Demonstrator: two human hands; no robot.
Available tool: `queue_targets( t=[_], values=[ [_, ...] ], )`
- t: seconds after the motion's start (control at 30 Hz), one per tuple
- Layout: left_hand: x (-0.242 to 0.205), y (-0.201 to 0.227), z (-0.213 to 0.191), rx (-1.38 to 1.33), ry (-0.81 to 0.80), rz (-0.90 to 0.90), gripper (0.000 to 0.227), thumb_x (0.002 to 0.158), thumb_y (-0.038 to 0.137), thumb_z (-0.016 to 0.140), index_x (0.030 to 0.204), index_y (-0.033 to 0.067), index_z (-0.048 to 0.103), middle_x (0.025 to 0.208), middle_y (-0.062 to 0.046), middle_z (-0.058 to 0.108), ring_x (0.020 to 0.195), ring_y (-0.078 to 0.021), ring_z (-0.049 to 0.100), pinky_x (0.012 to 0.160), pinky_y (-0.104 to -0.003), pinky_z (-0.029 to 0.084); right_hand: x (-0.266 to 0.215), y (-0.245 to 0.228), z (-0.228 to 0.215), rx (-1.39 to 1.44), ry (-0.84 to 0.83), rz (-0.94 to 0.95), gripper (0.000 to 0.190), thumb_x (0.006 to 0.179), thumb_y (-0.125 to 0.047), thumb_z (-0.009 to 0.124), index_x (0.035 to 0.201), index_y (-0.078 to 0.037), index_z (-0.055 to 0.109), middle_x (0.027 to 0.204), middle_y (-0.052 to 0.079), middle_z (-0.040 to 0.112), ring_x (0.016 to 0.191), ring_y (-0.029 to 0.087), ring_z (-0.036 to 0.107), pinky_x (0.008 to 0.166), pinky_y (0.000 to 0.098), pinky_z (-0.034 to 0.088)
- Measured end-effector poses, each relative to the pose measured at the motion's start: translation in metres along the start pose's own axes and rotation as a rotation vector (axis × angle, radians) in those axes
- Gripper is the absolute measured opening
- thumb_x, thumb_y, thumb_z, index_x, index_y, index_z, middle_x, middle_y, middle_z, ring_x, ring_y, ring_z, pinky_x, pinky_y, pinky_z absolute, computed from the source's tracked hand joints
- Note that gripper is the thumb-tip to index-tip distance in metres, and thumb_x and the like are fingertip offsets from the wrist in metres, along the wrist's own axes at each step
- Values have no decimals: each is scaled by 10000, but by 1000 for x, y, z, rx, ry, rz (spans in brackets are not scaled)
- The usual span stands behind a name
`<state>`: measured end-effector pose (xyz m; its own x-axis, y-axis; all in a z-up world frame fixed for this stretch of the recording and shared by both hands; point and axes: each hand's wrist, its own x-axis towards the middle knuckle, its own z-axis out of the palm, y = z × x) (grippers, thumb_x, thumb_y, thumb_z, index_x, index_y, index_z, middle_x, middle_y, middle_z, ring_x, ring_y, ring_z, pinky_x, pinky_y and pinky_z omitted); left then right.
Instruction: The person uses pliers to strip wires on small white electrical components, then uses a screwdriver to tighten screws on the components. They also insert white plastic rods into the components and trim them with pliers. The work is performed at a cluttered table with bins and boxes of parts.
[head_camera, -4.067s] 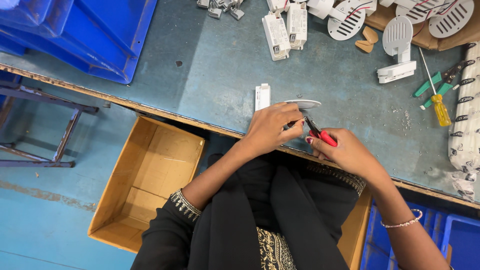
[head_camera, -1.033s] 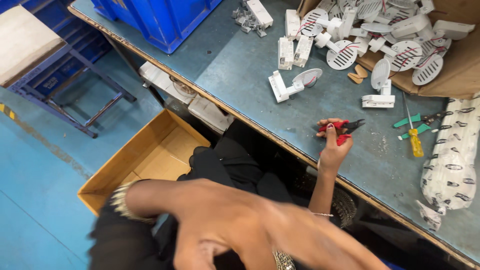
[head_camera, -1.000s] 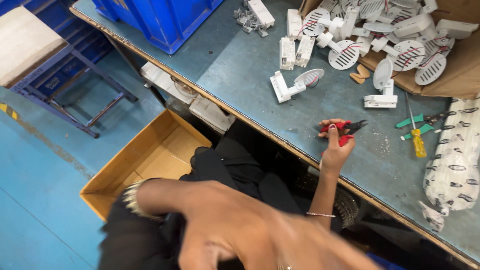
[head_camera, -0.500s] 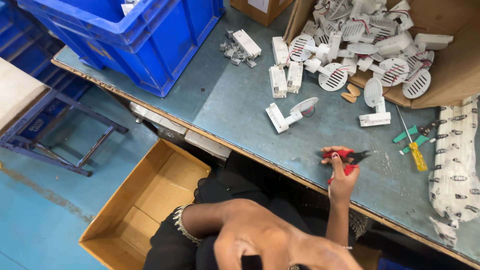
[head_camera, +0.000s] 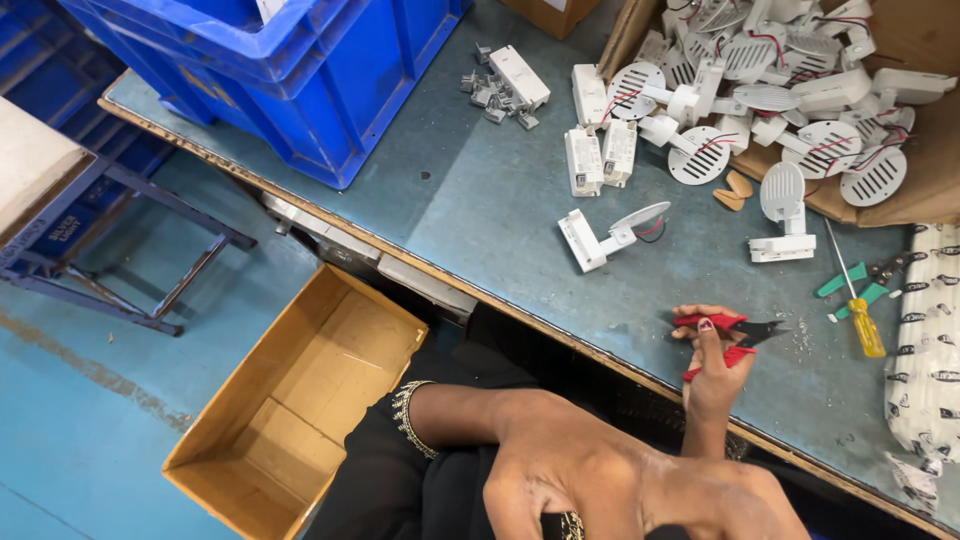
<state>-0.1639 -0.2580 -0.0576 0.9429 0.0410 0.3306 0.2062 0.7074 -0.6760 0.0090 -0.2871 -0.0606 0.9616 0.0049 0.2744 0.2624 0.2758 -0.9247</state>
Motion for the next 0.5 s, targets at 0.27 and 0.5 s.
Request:
queue_targets(
  t=[0.27,0.5],
  values=[
    [41,60,53,757,-259,-132,336,1064,337,457,1092,50,630,1014,-112,530,923,-309,483,1113,-527,388,5,-21,18,-9,-72,82,180,1064,-7,528,1219,60,591,1166,251,670,1077,342,695,826,355,573],
    [130,78,263,1034,-1259,-568,419,965,460,572,853,68,667,1287,-306,453,1299,-582,376,1058,-710,316,31,-53,106,6,-303,344,248,1041,-177,480,1208,-2,535,1192,328,686,1075,403,712,750,371,597]
  ],
)
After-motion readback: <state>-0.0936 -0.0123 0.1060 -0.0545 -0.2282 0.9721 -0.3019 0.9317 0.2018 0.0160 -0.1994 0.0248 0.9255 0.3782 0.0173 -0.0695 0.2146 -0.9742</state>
